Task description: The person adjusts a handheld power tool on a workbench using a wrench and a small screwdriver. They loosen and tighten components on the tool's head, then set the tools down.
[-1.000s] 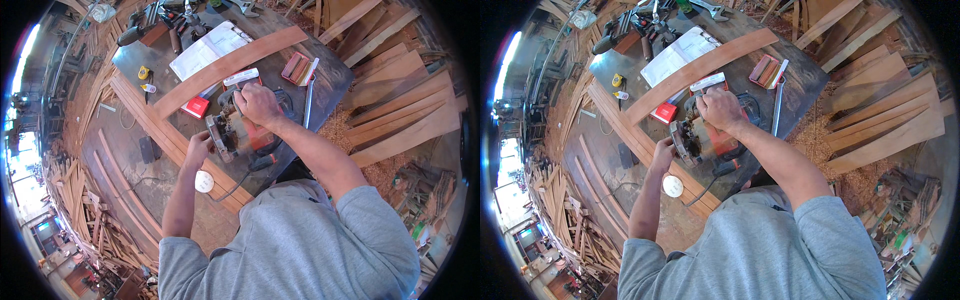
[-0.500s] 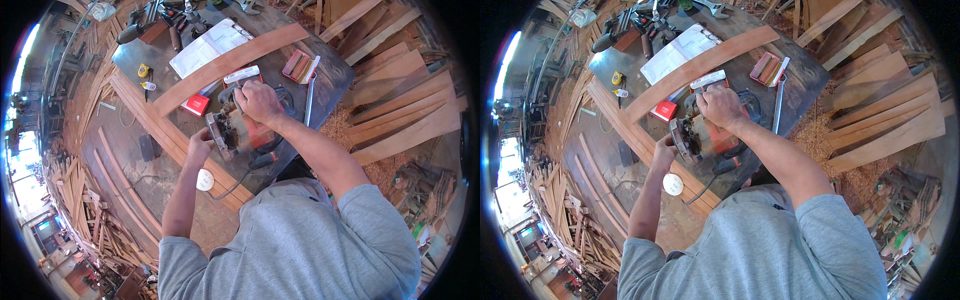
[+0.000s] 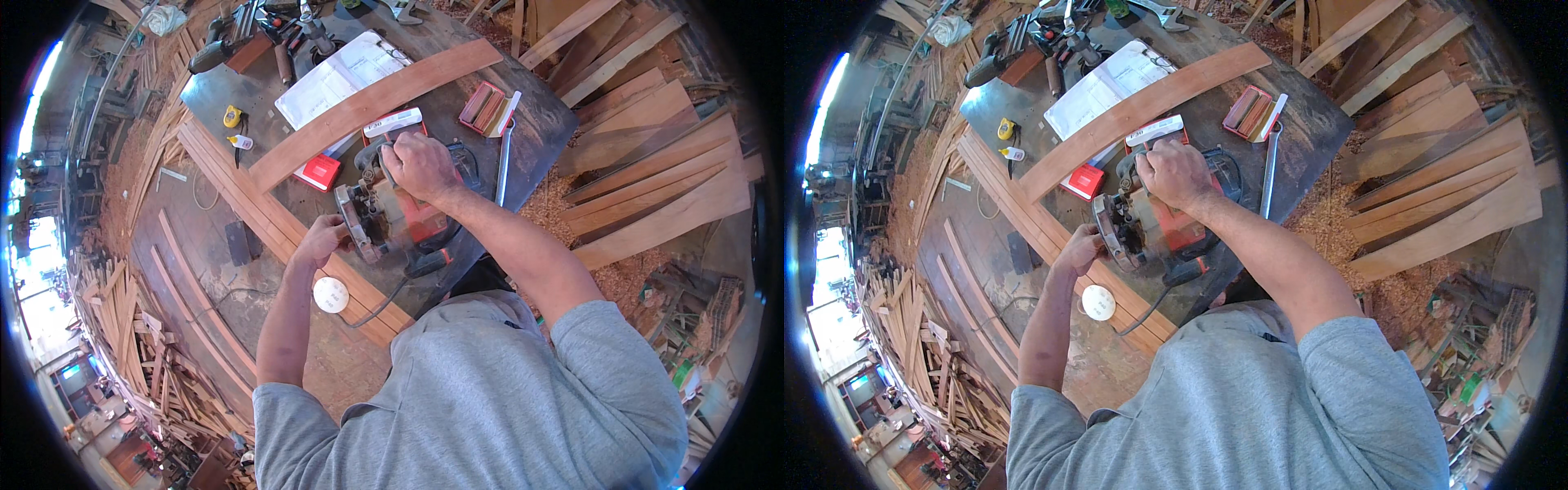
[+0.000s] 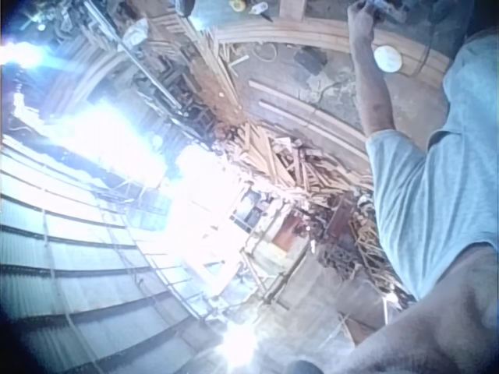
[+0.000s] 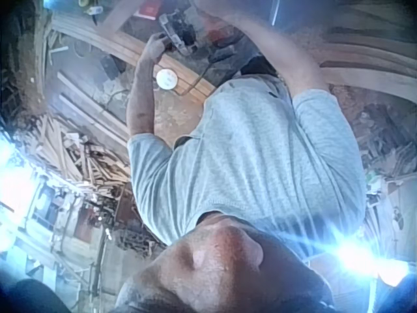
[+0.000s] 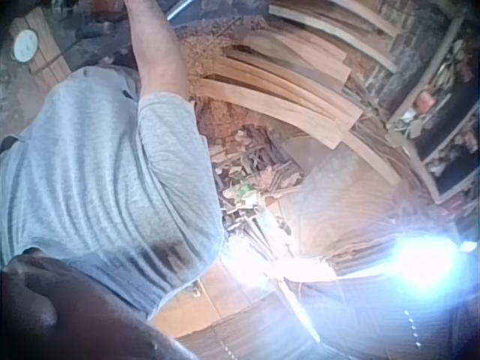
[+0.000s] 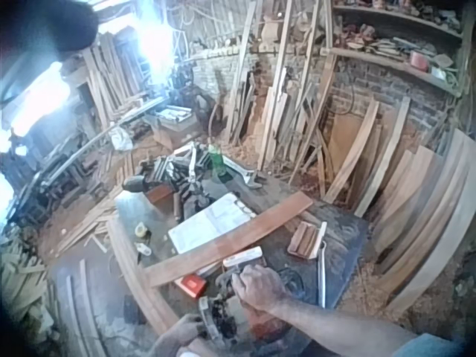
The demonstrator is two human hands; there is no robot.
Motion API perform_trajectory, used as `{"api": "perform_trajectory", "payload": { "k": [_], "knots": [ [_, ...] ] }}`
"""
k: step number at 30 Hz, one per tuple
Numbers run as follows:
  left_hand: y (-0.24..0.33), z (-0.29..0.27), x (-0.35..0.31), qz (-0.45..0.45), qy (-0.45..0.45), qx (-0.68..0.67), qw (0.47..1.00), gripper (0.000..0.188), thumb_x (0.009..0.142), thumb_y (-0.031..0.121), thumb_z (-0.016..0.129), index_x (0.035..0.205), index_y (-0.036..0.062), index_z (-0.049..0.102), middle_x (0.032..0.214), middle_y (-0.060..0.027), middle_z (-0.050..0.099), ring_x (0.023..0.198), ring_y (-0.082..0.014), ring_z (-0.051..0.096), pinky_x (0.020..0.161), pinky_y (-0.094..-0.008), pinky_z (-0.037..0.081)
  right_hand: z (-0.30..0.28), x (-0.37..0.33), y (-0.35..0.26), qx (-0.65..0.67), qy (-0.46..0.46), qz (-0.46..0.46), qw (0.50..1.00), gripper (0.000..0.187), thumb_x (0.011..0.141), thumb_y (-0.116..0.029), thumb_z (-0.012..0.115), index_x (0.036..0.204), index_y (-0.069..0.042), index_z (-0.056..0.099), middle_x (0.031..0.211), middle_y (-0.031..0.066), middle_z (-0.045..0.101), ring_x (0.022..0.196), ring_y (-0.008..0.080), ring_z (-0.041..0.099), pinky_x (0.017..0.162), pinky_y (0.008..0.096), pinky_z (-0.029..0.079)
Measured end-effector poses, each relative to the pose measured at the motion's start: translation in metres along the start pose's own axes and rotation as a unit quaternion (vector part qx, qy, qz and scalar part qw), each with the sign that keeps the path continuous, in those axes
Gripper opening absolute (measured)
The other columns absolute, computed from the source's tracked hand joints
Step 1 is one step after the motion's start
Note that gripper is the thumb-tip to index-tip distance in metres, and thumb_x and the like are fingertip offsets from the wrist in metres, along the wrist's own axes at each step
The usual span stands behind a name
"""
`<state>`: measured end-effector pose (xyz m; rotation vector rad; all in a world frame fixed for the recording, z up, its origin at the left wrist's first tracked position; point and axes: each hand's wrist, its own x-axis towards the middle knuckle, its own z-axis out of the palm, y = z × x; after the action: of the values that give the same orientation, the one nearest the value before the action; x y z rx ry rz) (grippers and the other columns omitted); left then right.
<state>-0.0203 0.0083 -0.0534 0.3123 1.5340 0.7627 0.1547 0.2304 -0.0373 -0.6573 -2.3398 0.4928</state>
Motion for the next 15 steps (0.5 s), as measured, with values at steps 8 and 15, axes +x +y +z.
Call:
{"api": "perform_trajectory", "payload": {
  "k": [8, 15],
  "knots": [
    [-0.005, 0.026, -0.014, 0.194, 0.090, -0.020, 0.977, 0.030, 0.091, 0.000, 0.073, 0.121, 0.0032, 0.073, 0.104, -0.0013, 0.074, 0.090, -0.0123, 0.068, 0.083, -0.0294, 0.054, 0.000, -0.001, -0.001, 0.001, 0.002, 0.001, 1.000, 0.030, 0.094, -0.024, 0.068, 0.071, -0.007, 0.060, 0.074, 0.0113, 0.061, 0.073, 0.0326, 0.066, 0.066, 0.0460, 0.055],
    [-0.011, 0.019, -0.007, 0.178, 0.099, -0.098, 0.974, 0.017, 0.096, 0.006, 0.068, 0.110, 0.0042, 0.077, 0.090, 0.0028, 0.072, 0.076, -0.0054, 0.060, 0.070, -0.0229, 0.045, -0.001, 0.000, 0.000, 0.000, -0.003, -0.003, 1.000, 0.029, 0.094, -0.024, 0.068, 0.072, -0.007, 0.061, 0.074, 0.0118, 0.062, 0.073, 0.0327, 0.066, 0.067, 0.0460, 0.055]
  ]
}}
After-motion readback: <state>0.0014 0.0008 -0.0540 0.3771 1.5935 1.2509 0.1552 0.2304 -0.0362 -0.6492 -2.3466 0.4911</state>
